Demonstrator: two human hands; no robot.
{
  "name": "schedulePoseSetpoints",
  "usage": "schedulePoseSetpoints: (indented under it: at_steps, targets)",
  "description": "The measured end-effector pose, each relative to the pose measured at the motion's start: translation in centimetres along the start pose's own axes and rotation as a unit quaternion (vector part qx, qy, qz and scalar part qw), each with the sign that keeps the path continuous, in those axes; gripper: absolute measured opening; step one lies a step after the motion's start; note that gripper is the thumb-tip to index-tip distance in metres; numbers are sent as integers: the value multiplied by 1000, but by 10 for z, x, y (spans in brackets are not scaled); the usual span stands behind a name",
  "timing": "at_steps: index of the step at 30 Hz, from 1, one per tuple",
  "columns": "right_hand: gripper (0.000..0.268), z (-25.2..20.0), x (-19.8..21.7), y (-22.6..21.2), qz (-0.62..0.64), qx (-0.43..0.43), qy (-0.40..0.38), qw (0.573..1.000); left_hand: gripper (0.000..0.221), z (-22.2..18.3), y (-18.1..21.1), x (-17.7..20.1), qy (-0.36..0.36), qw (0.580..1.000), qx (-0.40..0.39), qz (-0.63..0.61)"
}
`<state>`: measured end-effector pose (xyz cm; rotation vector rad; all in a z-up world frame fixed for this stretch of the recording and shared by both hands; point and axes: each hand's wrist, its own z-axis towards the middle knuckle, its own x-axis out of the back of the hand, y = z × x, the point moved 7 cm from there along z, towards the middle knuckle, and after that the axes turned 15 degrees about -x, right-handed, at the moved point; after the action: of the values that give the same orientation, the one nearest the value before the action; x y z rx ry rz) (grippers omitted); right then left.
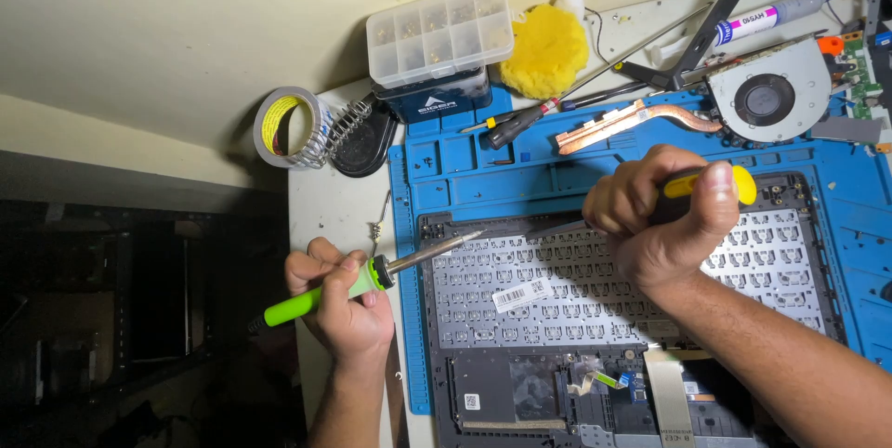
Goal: Using a soldering iron to melt plastic rivets to secure a replacement keyboard into a laptop palmrest assembly.
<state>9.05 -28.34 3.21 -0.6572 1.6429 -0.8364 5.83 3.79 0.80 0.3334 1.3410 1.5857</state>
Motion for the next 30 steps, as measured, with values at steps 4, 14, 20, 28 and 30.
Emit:
schedulePoseSetpoints:
  at_steps: [4,14,20,28,30]
  targets:
    - [63,0,0,0,-5,4,-11,1000,26,0,-4,5,5,1000,10,-26]
    - [63,0,2,1,-9,-6,-12,1000,23,3,0,7,8,1000,-8,-2]
    - [63,1,3,2,-8,-16,-11,1000,23,4,0,7,4,1000,-9,-10]
    - [66,0,2,1,-8,-30,21,999,24,4,-3,9,14,1000,3,-18]
    - [66,0,1,0,-6,-20,4,1000,25,3,-3,9,26,999,3,-21]
